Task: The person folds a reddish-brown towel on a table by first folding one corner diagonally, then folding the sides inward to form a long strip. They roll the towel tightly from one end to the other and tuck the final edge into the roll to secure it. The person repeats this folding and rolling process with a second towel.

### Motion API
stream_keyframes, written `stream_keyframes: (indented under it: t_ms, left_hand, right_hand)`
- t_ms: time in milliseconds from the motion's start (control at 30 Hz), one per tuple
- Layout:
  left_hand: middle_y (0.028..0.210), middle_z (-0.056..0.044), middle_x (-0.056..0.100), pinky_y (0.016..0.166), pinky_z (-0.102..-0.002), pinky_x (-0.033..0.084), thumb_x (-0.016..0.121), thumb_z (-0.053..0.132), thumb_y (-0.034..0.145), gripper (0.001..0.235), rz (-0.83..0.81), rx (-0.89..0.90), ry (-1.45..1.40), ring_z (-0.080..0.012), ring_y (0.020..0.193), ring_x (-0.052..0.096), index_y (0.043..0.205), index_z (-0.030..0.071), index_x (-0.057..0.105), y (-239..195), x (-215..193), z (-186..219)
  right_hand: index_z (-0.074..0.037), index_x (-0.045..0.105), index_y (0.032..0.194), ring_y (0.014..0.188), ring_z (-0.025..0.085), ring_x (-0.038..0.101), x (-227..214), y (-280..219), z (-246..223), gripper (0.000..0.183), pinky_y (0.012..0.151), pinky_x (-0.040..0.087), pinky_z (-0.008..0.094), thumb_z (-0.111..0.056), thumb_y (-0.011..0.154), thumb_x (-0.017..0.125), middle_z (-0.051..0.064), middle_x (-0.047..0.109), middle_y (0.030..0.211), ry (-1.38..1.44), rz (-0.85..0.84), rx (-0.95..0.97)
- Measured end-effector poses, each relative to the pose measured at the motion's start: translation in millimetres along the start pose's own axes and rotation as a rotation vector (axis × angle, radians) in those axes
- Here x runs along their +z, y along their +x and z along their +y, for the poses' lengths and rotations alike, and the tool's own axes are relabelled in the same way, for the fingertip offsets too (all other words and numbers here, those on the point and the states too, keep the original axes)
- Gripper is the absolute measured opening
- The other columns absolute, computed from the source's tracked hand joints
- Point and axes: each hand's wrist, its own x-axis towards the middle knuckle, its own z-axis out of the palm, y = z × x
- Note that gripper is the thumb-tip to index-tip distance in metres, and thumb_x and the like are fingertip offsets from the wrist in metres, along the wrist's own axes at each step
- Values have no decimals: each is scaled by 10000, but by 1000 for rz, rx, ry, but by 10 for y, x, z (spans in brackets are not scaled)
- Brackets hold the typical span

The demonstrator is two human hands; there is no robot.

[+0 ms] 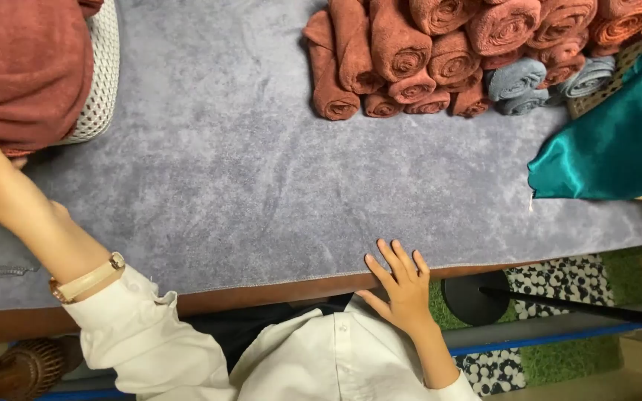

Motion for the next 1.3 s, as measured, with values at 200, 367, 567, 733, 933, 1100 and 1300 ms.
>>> stream_keyframes:
  t_ms: [200, 367, 567, 733, 933, 1100, 1300]
  left_hand:
    - [903, -14, 311, 826, -360, 294, 709, 137, 1092, 366, -218, 272, -313, -154, 876, 326, 917, 60, 397, -673, 48, 663]
    - [799, -6, 438, 659, -364, 313, 710, 171, 940, 98, -590, 634, -31, -188, 693, 403, 1027, 142, 677, -2489, -109, 1304]
    - [682, -14, 415, 525, -380, 253, 661, 14, 994, 229, -1249, 772, -445, -200, 558, 365, 802, 123, 598, -3607, -203, 1720]
    - [726, -53, 499, 586, -395, 337, 662, 31, 970, 245, -1309, 637, -517, -232, 619, 455, 740, 70, 589, -4095, -856, 1527]
    - [789, -61, 567, 648, -412, 451, 750, 164, 859, 119, -1053, 658, -218, -270, 681, 570, 788, 102, 677, -3946, -1466, 1031]
    - [841, -65, 624, 701, -421, 545, 817, 277, 767, 173, -802, 647, 19, -297, 733, 667, 829, 131, 750, -3544, -1045, 835]
    - [1030, -171, 628, 891, -464, 620, 710, -17, 950, 57, -682, 641, 221, -339, 946, 669, 1001, 5, 700, -2883, -601, 1570]
  right_hand:
    - [-284, 477, 1531, 1516, 301, 410, -13, -8, -4, 685, 1234, 216, 509, -584, 945, 666, 70, 445, 1620, -22, -20, 8]
    - [-230, 407, 1568, 1575, 400, 295, -238, 39, -163, 743, 1249, 194, 616, -487, 940, 709, 158, 332, 1675, 196, -37, 41]
    - [-59, 322, 1554, 1487, 509, 410, -230, -135, -312, 680, 1214, 385, 603, -428, 1036, 561, 305, 381, 1575, 664, 251, 30]
    - [-196, 281, 1625, 1482, 526, 367, -477, 0, -266, 707, 1213, 418, 629, -255, 1027, 655, 427, 256, 1558, 1091, 367, -174]
    - [-122, 584, 1344, 1317, 417, 626, -783, 452, -430, 378, 1053, 530, 555, -314, 1027, 655, 195, 618, 1381, 757, 219, -161]
    - [-46, 667, 903, 643, 269, 558, -753, 614, -655, 284, 727, 504, 404, -273, 1032, 557, 72, 614, 747, 871, 305, -312]
    - [-82, 674, 960, 586, 187, 408, -947, 614, -667, 95, 537, 320, 330, -57, 941, 763, 27, 501, 777, 730, 242, -461]
